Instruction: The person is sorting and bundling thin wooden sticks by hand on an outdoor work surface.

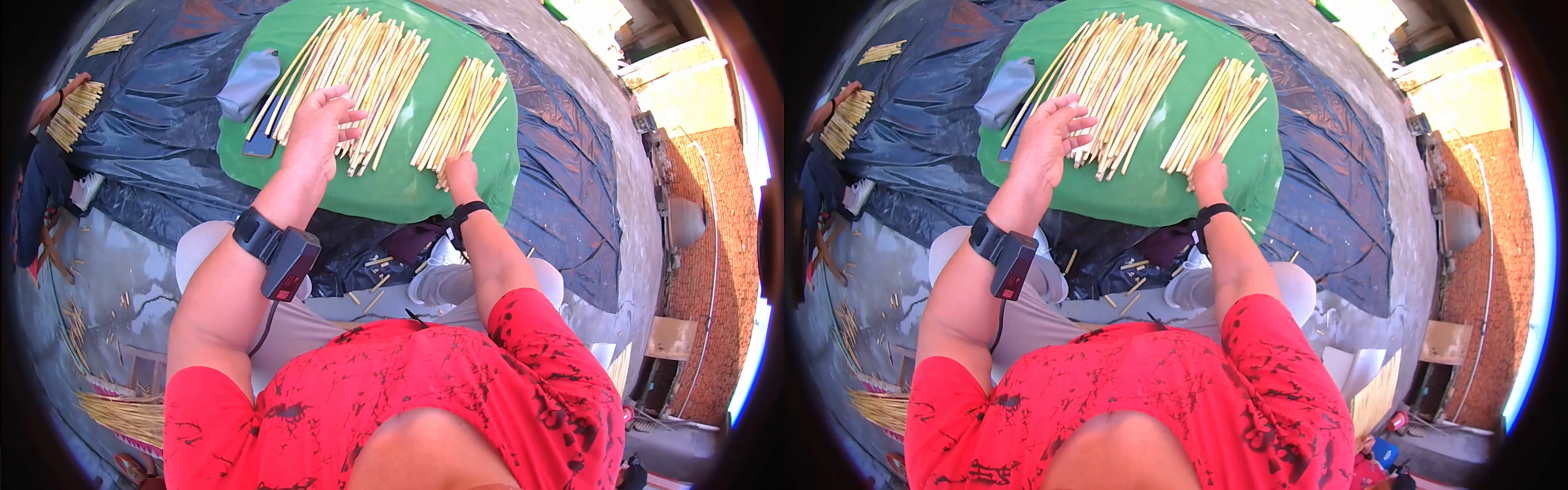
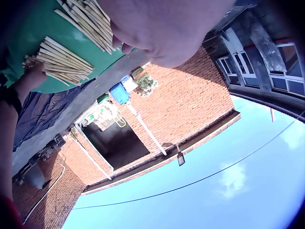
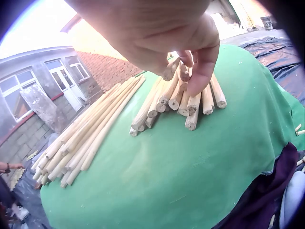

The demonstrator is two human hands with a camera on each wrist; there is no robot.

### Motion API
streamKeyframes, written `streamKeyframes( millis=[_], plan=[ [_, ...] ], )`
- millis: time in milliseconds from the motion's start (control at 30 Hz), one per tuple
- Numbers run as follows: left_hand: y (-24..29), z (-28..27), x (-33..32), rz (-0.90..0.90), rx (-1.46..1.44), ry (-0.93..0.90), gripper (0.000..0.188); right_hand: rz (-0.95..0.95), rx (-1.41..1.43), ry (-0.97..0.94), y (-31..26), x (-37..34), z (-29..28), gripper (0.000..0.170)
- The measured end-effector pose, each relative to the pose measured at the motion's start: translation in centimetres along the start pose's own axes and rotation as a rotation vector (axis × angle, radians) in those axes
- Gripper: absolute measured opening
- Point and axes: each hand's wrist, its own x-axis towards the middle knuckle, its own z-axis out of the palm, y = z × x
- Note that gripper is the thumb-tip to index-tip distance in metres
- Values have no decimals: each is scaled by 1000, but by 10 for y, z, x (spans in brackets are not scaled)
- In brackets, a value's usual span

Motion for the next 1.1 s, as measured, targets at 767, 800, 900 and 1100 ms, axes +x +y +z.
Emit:
streamKeyframes(
  millis=[767, 800, 900, 1100],
  plan=[
    [-15, 4, -35, -274, 172, -416, 21, -159, -56, 208, -23, 2, 10, 53],
    [-14, 4, -38, -285, 208, -498, 21, -303, 112, 252, -26, 7, 17, 51],
    [-15, 4, -41, -262, 209, -536, 21, -327, 282, 44, -66, -4, 29, 41],
    [-20, 9, -47, -314, 227, -532, 20, 33, 832, -438, -101, -14, 81, 30]
  ],
)
